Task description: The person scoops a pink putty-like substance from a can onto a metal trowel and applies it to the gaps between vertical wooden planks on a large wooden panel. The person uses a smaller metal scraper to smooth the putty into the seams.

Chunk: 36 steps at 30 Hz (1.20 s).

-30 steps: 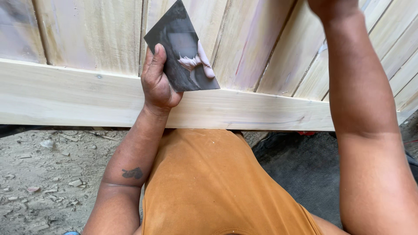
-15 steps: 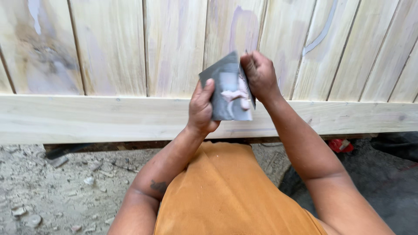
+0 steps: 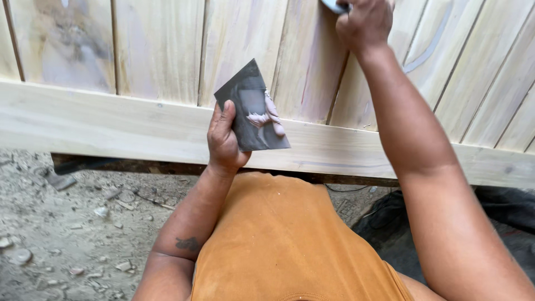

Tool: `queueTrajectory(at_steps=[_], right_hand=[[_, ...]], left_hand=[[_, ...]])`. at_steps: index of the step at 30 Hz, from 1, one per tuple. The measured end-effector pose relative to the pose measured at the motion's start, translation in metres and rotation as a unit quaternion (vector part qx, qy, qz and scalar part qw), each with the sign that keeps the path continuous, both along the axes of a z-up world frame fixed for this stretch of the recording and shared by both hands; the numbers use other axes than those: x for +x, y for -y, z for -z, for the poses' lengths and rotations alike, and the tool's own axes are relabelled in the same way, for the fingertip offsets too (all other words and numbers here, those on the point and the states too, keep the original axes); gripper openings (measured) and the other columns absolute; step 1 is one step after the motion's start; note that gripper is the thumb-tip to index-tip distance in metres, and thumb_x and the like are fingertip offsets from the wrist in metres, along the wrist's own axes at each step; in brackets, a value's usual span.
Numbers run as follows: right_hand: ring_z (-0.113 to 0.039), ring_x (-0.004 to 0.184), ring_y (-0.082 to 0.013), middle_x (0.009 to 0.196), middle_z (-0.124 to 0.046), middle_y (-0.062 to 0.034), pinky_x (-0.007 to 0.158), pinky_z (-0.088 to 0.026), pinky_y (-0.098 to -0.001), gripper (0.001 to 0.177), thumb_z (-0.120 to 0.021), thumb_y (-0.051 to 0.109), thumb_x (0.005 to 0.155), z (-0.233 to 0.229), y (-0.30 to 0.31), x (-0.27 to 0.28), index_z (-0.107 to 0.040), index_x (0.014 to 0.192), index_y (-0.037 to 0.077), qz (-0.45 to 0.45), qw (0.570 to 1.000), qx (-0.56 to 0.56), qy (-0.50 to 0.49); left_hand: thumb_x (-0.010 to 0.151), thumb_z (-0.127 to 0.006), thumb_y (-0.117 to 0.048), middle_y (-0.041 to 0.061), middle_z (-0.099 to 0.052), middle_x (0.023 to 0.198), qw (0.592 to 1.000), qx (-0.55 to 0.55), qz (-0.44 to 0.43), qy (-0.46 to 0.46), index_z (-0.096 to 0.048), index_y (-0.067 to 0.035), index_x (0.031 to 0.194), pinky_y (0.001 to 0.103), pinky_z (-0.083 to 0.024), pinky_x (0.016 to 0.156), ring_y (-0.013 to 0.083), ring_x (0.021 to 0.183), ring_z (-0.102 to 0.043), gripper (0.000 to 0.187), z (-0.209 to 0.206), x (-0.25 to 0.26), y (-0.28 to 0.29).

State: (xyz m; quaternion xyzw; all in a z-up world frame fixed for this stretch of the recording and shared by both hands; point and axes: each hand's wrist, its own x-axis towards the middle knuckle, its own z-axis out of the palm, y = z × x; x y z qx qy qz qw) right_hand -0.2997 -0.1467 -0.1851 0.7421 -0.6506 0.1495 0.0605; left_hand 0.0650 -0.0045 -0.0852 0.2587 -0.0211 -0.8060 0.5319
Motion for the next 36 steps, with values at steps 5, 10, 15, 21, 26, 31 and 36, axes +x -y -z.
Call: queueTrajectory(at_steps=[5, 10, 15, 21, 26, 31, 36], right_hand=[[-0.069, 0.079, -0.0359, 0.085, -0.072, -0.0144, 0.065, -0.056, -0.0474, 0.031, -0.052, 0.003, 0.080, -0.051, -0.077, 0.064, -0.081, 0.089, 0.011, 0.045, 0.984, 0.156, 0.078], [-0.070, 0.083, -0.0329, 0.088, -0.074, -0.0128, 0.069, -0.058, -0.0442, 0.028, -0.056, 0.003, 0.078, -0.081, -0.148, 0.108, -0.080, 0.088, 0.011, 0.041, 0.981, 0.171, 0.086], [-0.071, 0.072, -0.0293, 0.080, -0.078, -0.0079, 0.075, -0.054, -0.0500, 0.031, -0.059, 0.001, 0.075, -0.098, -0.178, 0.117, -0.084, 0.086, 0.015, 0.093, 0.951, 0.283, 0.080], [-0.077, 0.101, -0.0234, 0.108, -0.078, -0.0136, 0.098, -0.064, -0.0396, 0.043, -0.053, -0.016, 0.084, -0.146, -0.164, 0.075, -0.076, 0.115, 0.003, 0.109, 0.747, 0.124, 0.644], [-0.074, 0.118, -0.0282, 0.120, -0.076, -0.0137, 0.109, -0.059, -0.0421, 0.041, -0.057, -0.020, 0.090, -0.197, -0.179, 0.101, -0.075, 0.119, 0.002, -0.096, 0.499, 0.045, 0.860], [-0.070, 0.113, -0.0304, 0.129, -0.069, -0.0195, 0.100, -0.058, -0.0363, 0.044, -0.056, -0.020, 0.087, -0.193, -0.180, 0.104, -0.072, 0.122, 0.000, -0.089, 0.864, 0.123, 0.480], [-0.075, 0.097, -0.0331, 0.111, -0.076, -0.0174, 0.087, -0.062, -0.0386, 0.048, -0.049, -0.012, 0.083, -0.128, -0.109, 0.038, -0.079, 0.115, 0.009, -0.041, 0.981, 0.053, 0.183]], left_hand=[[0.115, -0.046, -0.024, 0.014, -0.064, 0.129, 1.000, 0.009, -0.016, 0.008, -0.047, -0.003, 0.144, 0.040, -0.056, 0.104, 0.0253, 0.116, -0.065, 0.036, 0.017, 0.021, -0.005], [0.114, -0.045, -0.024, 0.014, -0.064, 0.128, 1.000, -0.006, -0.020, -0.002, -0.047, -0.003, 0.144, 0.040, -0.057, 0.103, 0.0245, 0.115, -0.066, 0.037, 0.010, 0.019, 0.002], [0.117, -0.045, -0.024, 0.017, -0.064, 0.126, 0.999, -0.046, 0.009, -0.004, -0.048, -0.002, 0.142, 0.042, -0.059, 0.101, 0.0276, 0.113, -0.068, 0.034, -0.003, 0.008, -0.004], [0.111, -0.046, -0.024, 0.013, -0.064, 0.126, 0.996, -0.067, 0.032, 0.051, -0.048, -0.004, 0.142, 0.038, -0.059, 0.100, 0.0238, 0.113, -0.067, 0.037, -0.015, -0.019, -0.018], [0.119, -0.049, -0.024, 0.008, -0.063, 0.128, 0.926, -0.251, -0.110, 0.261, -0.052, -0.003, 0.143, 0.029, -0.051, 0.106, 0.0146, 0.116, -0.060, 0.032, -0.016, -0.064, -0.006], [0.119, -0.051, -0.025, 0.005, -0.063, 0.123, 0.889, -0.278, -0.181, 0.316, -0.053, -0.005, 0.143, 0.025, -0.048, 0.103, 0.0119, 0.112, -0.059, 0.032, -0.030, -0.071, 0.007], [0.116, -0.051, -0.022, 0.008, -0.063, 0.127, 0.932, -0.215, -0.172, 0.235, -0.053, -0.004, 0.139, 0.031, -0.051, 0.104, 0.0158, 0.116, -0.060, 0.030, -0.031, -0.052, 0.023]])
